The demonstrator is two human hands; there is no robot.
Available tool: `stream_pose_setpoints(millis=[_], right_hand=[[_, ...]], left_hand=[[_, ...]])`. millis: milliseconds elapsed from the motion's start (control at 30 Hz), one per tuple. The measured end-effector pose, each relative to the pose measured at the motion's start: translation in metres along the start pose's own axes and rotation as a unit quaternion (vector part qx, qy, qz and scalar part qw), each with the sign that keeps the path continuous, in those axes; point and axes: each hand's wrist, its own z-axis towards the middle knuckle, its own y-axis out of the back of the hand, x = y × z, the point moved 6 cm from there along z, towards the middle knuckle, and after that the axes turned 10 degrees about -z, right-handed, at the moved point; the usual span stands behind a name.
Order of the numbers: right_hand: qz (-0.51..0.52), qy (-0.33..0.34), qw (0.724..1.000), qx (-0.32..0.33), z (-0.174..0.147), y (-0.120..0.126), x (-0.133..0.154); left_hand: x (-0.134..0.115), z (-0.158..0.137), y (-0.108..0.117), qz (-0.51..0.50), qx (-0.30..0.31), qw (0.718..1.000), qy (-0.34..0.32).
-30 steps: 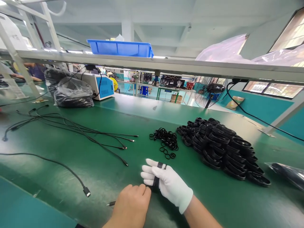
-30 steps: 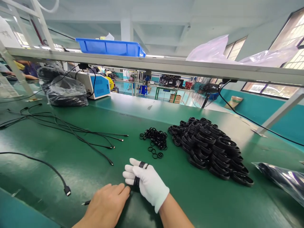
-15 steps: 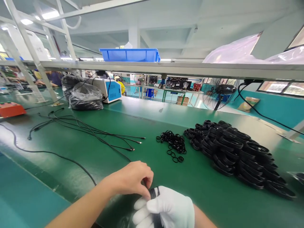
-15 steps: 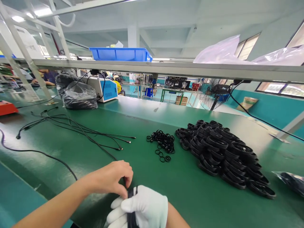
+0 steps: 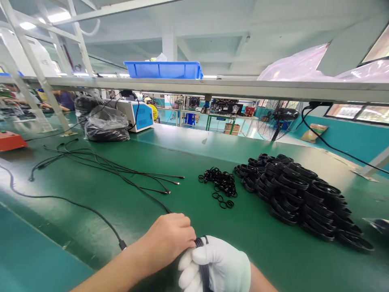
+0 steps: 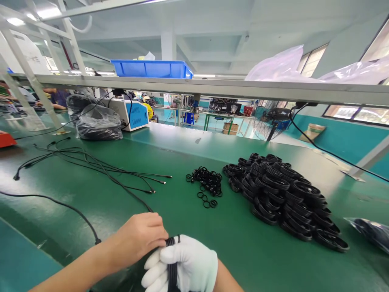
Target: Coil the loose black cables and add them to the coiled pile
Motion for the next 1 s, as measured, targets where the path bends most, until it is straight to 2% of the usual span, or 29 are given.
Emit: stream_pose_setpoints(millis=[67,100,167,200,267,333,367,467,600,733,833,1000], right_hand=[[0.007,-0.002,1.0,0.02,-0.004,-0.005,0.002],[0.009,0.002,0.999,0.03,-0.005,-0.006,0.004],[-0.009,0.008,0.998,0.056,-0.009,-0.007,0.005],[-0.026,0.015,0.998,0.06,-0.01,-0.006,0.006],[-0.061,0.039,0.996,0.045,-0.011,-0.002,0.007],[-0.079,0.067,0.995,0.011,-0.011,0.003,0.01],[-0.083,0.077,0.994,-0.004,-0.011,0.005,0.011],[-0.088,0.092,0.991,-0.035,-0.013,0.005,0.018],[-0.111,0.093,0.988,-0.044,-0.019,-0.002,0.033],[-0.232,0.057,0.971,-0.011,-0.028,-0.008,0.039],[-0.294,0.051,0.954,-0.038,-0.035,-0.001,0.039],[-0.323,0.003,0.946,-0.025,-0.045,-0.003,0.038]], left_hand=[[0.012,0.001,-0.002,-0.139,0.019,0.986,0.089],[0.017,0.0,-0.006,-0.219,0.026,0.967,0.125],[0.023,-0.001,-0.022,-0.384,0.033,0.907,0.171],[0.024,-0.002,-0.031,-0.469,0.028,0.863,0.184],[0.025,-0.001,-0.049,-0.587,-0.005,0.789,0.181],[0.024,0.002,-0.059,-0.641,-0.059,0.75,0.149],[0.023,0.003,-0.061,-0.65,-0.091,0.743,0.129],[0.02,0.004,-0.057,-0.622,-0.16,0.759,0.104],[0.006,0.002,-0.046,-0.545,-0.127,0.817,0.14],[-0.008,-0.003,-0.036,-0.448,-0.119,0.871,0.161],[-0.01,-0.006,-0.041,-0.434,-0.138,0.873,0.172],[-0.01,-0.01,-0.043,-0.409,-0.228,0.873,0.138]])
